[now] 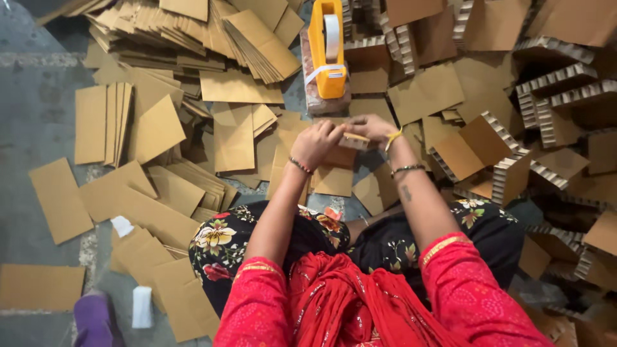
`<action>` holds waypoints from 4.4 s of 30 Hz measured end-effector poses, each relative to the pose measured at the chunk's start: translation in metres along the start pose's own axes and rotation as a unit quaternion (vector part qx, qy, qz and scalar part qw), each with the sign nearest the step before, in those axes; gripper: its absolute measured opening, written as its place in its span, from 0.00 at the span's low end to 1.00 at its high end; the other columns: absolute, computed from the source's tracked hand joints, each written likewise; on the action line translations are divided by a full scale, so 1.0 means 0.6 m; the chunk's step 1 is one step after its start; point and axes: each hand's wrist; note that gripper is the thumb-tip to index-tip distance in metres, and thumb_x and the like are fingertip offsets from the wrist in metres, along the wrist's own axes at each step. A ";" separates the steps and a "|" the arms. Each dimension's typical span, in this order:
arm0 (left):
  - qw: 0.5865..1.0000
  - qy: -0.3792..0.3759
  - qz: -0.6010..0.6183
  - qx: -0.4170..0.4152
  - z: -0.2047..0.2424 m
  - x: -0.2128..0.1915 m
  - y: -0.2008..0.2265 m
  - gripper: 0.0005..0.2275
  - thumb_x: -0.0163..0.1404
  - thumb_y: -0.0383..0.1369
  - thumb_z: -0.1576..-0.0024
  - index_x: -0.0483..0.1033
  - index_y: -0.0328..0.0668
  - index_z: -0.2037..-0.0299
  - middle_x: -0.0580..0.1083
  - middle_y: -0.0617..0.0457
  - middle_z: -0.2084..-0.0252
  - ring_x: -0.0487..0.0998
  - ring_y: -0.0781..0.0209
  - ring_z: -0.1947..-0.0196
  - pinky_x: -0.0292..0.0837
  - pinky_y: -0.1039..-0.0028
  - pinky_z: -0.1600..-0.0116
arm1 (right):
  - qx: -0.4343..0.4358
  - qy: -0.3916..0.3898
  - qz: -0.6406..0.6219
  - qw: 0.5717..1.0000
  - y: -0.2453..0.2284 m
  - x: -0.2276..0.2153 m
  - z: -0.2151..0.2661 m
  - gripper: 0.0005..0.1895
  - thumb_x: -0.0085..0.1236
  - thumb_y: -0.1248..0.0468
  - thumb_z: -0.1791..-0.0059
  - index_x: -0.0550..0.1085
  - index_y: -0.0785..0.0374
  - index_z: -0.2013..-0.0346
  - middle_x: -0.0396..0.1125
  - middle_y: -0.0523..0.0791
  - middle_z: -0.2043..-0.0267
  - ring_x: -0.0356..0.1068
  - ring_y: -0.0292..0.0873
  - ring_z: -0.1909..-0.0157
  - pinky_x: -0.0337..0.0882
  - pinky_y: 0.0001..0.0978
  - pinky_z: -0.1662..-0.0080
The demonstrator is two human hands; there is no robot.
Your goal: The person sits on the floor surrounded by cardboard pieces and assembles small boxes by folding the cardboard and securing the edges with a tape dispenser. The person repeatedly picks up flat cardboard pieces, folds them into box shapes, and tapes them together.
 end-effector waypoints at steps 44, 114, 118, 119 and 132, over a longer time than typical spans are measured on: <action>0.922 -0.024 0.219 -0.319 0.003 0.037 -0.061 0.18 0.63 0.32 0.53 0.76 0.54 0.51 0.80 0.47 0.59 0.80 0.43 0.58 0.75 0.56 0.57 | -0.406 0.382 0.260 0.788 -0.195 0.132 -0.022 0.16 0.66 0.56 0.46 0.77 0.66 0.68 0.65 0.43 0.67 0.65 0.37 0.65 0.66 0.29 0.62; 0.927 -0.023 0.143 -0.346 -0.021 0.097 -0.026 0.25 0.52 0.21 0.59 0.73 0.49 0.49 0.67 0.44 0.46 0.67 0.38 0.46 0.67 0.49 0.46 | -0.314 0.273 0.209 0.885 -0.174 0.063 -0.080 0.16 0.64 0.53 0.47 0.78 0.65 0.61 0.66 0.45 0.65 0.64 0.36 0.63 0.67 0.28 0.61; 0.923 0.047 0.195 -0.328 -0.014 0.122 -0.022 0.25 0.50 0.17 0.57 0.70 0.38 0.45 0.68 0.40 0.44 0.68 0.33 0.45 0.70 0.52 0.43 | -0.454 0.342 0.240 0.787 -0.157 0.118 -0.016 0.16 0.63 0.55 0.44 0.76 0.66 0.66 0.62 0.43 0.68 0.61 0.33 0.66 0.62 0.28 0.64; 0.917 0.033 0.210 -0.336 -0.016 0.125 -0.022 0.25 0.50 0.17 0.56 0.70 0.38 0.45 0.68 0.39 0.44 0.69 0.33 0.46 0.70 0.52 0.44 | -0.412 0.322 0.182 0.833 -0.134 0.142 0.010 0.18 0.64 0.54 0.45 0.75 0.66 0.70 0.62 0.42 0.71 0.60 0.32 0.68 0.62 0.27 0.65; 0.901 0.055 0.250 -0.350 -0.047 0.117 -0.033 0.23 0.48 0.15 0.57 0.72 0.37 0.49 0.70 0.37 0.46 0.71 0.31 0.48 0.70 0.52 0.45 | -0.152 0.335 0.060 0.928 -0.017 0.158 0.042 0.19 0.69 0.52 0.54 0.79 0.66 0.74 0.72 0.40 0.78 0.70 0.33 0.75 0.72 0.30 0.70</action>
Point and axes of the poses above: each hand's wrist, its own z-axis away from the middle knuckle, its own x-axis out of the palm, y = z × x
